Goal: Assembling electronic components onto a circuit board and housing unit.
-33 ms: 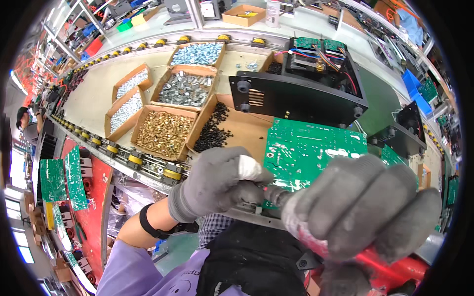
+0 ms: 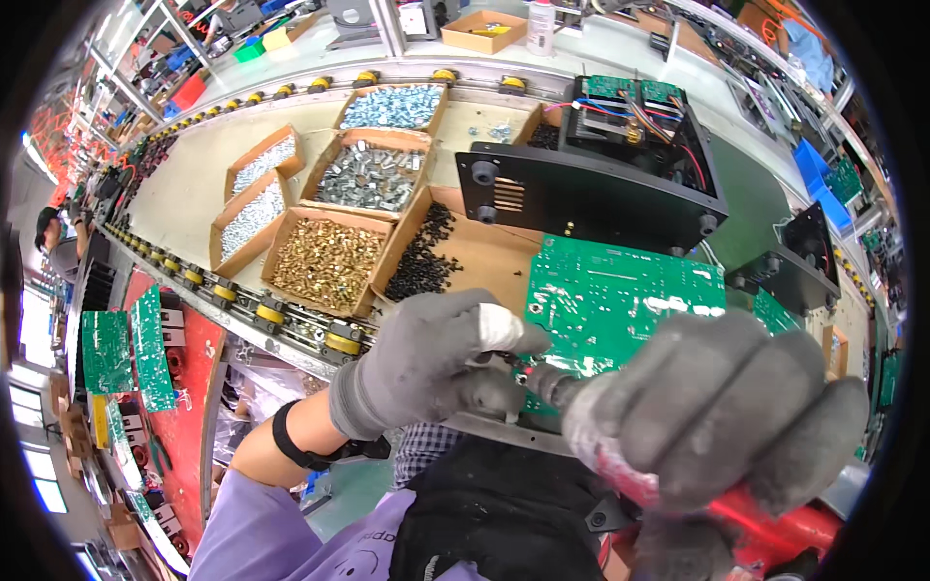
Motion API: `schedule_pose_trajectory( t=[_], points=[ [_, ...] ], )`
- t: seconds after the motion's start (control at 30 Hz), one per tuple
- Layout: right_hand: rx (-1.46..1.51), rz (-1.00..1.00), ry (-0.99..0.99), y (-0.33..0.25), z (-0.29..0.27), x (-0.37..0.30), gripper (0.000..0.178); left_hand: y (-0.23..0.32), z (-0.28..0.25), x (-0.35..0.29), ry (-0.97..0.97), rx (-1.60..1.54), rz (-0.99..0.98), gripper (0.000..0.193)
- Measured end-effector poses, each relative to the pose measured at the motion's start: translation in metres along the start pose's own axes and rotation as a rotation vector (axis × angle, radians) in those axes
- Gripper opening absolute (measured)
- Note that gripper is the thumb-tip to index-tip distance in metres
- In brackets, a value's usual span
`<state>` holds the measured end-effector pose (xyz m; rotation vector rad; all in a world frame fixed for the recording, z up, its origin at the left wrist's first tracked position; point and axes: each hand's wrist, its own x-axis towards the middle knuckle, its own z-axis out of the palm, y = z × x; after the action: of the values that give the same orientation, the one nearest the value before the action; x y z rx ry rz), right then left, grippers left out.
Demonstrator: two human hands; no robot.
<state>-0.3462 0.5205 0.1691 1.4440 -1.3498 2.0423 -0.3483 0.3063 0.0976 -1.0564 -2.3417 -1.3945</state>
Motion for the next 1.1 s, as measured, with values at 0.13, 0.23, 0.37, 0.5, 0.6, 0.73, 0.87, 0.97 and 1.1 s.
schedule_pose_trajectory(
  t=[0.13, 0.23, 0.37, 0.5, 0.6, 0.73, 0.87, 0.97, 1.1],
  points=[
    [0.083, 0.011, 0.168, -0.018, -0.013, -0.015, 0.036, -0.031, -0.044, 0.006, -0.123, 0.224, -0.270, 0.033],
    [-0.182, 0.013, 0.497, -0.033, -0.020, -0.031, 0.035, -0.097, -0.095, 0.027, -0.157, 0.596, -0.655, 0.020],
    [-0.475, -0.005, 0.748, -0.041, -0.028, -0.039, 0.042, -0.192, -0.116, 0.054, -0.317, 0.831, -0.863, 0.019],
    [-0.605, 0.006, 1.028, -0.057, -0.029, -0.036, 0.047, -0.238, -0.095, 0.066, -0.399, 1.044, -0.843, 0.017],
    [-0.486, 0.259, 0.336, -0.094, -0.067, -0.026, 0.056, -0.247, -0.077, 0.072, -0.312, 1.093, -0.912, 0.019],
    [-0.432, 0.687, 1.516, -0.148, -0.077, -0.026, 0.043, -0.247, -0.076, 0.073, -0.293, 1.026, -0.998, 0.026],
    [-0.016, 0.680, -0.251, -0.164, -0.119, -0.040, 0.062, -0.229, -0.104, 0.064, 0.008, 0.292, -1.093, 0.032],
    [-0.817, 0.669, 0.256, -0.174, -0.108, -0.076, 0.074, -0.187, -0.119, 0.055, 0.098, -0.255, -0.908, 0.033],
    [-0.573, -0.008, 0.515, -0.179, -0.103, -0.084, 0.085, -0.081, -0.101, 0.045, -0.046, -0.244, -0.640, 0.032]
  ],
)
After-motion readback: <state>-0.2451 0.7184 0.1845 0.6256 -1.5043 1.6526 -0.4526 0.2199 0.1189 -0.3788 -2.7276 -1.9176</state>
